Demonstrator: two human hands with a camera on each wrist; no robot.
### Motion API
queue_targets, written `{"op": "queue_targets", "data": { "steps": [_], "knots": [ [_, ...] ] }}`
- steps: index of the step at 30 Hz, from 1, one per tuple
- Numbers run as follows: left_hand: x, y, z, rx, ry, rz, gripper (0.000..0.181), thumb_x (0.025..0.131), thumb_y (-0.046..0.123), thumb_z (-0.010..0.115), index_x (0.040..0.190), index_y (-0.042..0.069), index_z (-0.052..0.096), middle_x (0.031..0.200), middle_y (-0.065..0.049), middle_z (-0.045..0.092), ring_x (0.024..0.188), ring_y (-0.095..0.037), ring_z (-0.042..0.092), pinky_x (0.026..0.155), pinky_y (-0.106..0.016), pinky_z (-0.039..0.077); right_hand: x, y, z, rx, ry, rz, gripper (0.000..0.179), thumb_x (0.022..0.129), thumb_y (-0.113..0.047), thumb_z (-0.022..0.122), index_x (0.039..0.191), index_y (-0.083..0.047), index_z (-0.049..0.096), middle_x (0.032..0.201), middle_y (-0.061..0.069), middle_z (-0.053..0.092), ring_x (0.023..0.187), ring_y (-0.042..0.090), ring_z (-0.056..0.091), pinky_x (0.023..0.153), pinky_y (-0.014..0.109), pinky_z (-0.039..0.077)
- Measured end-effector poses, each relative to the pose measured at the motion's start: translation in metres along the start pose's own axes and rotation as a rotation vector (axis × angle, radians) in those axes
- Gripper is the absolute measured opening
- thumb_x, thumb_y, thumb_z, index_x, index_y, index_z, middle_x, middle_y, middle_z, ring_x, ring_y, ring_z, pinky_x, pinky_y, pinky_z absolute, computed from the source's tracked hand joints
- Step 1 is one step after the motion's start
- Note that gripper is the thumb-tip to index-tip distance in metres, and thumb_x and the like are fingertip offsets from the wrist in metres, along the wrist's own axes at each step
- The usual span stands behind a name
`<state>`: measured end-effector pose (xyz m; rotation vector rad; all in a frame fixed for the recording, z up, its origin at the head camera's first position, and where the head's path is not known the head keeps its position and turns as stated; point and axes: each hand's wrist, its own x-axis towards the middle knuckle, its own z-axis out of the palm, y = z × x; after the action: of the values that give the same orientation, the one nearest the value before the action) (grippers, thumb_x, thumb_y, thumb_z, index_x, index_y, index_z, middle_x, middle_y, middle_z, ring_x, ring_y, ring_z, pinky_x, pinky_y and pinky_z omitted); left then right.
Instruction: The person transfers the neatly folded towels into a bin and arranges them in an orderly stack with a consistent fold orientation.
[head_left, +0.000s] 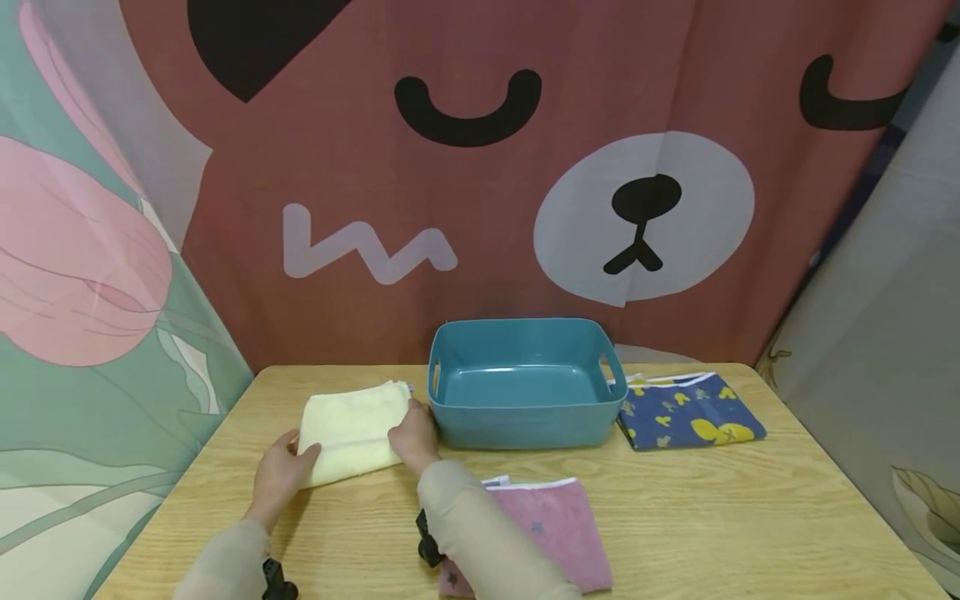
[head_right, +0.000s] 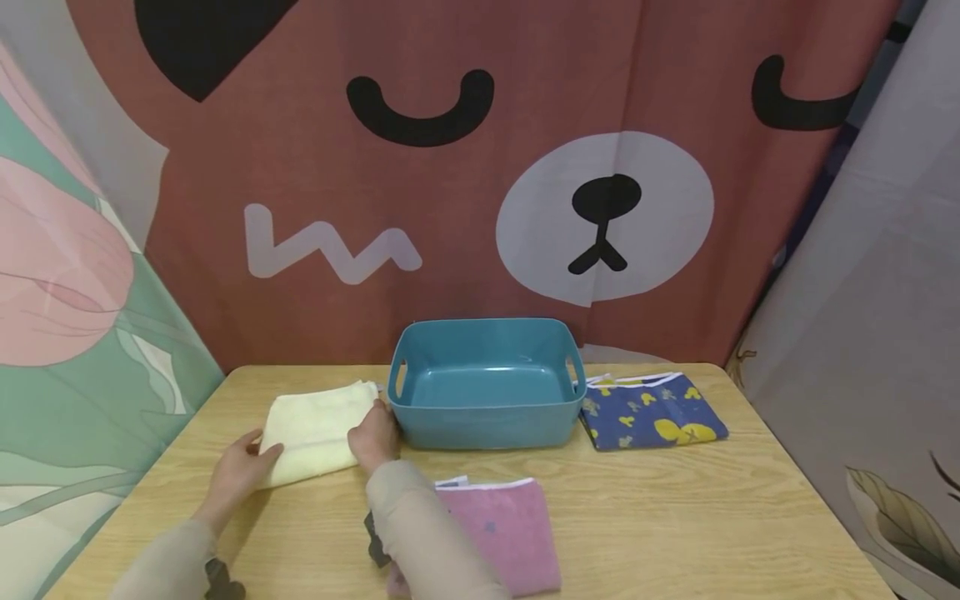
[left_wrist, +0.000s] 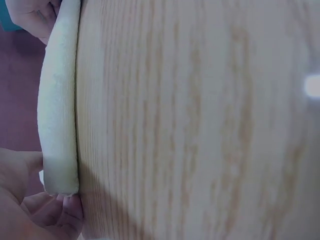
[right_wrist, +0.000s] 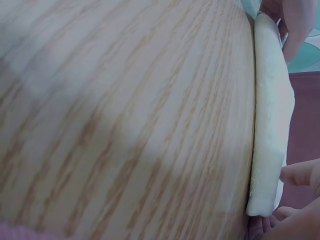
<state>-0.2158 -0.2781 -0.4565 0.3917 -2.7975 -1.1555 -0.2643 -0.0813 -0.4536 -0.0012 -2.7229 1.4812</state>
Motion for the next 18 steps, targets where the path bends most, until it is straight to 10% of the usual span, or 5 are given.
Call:
{"op": "queue_targets", "data": {
  "steps": [10,18],
  "knots": [
    [-0.0016,0.0002,0.0001,0.04,-0.024,0.005,0.057,0.098,0.019,0.057,0.135,-0.022,0.04,0.124,-0.041,0.051,0.114,-0.052,0.051,0.096,-0.059,0.041,0.0025,0.0033,0.0057,-0.08,-0.021,-0.009,0.054,0.081,0.009,0.065,0.133,0.01,0.052,0.129,0.024,0.052,0.121,0.035,0.051,0.104,0.041,0.043],
    [-0.0021,-0.001,0.002,0.011,-0.037,0.008,0.051,0.099,0.017,0.057,0.132,-0.02,0.046,0.124,-0.038,0.054,0.112,-0.05,0.053,0.092,-0.057,0.045,0.0042,0.0056,0.0071,-0.143,-0.031,-0.028,0.027,0.082,0.008,0.065,0.108,0.01,0.06,0.099,0.018,0.056,0.1,0.034,0.056,0.092,0.042,0.048]
  ]
}}
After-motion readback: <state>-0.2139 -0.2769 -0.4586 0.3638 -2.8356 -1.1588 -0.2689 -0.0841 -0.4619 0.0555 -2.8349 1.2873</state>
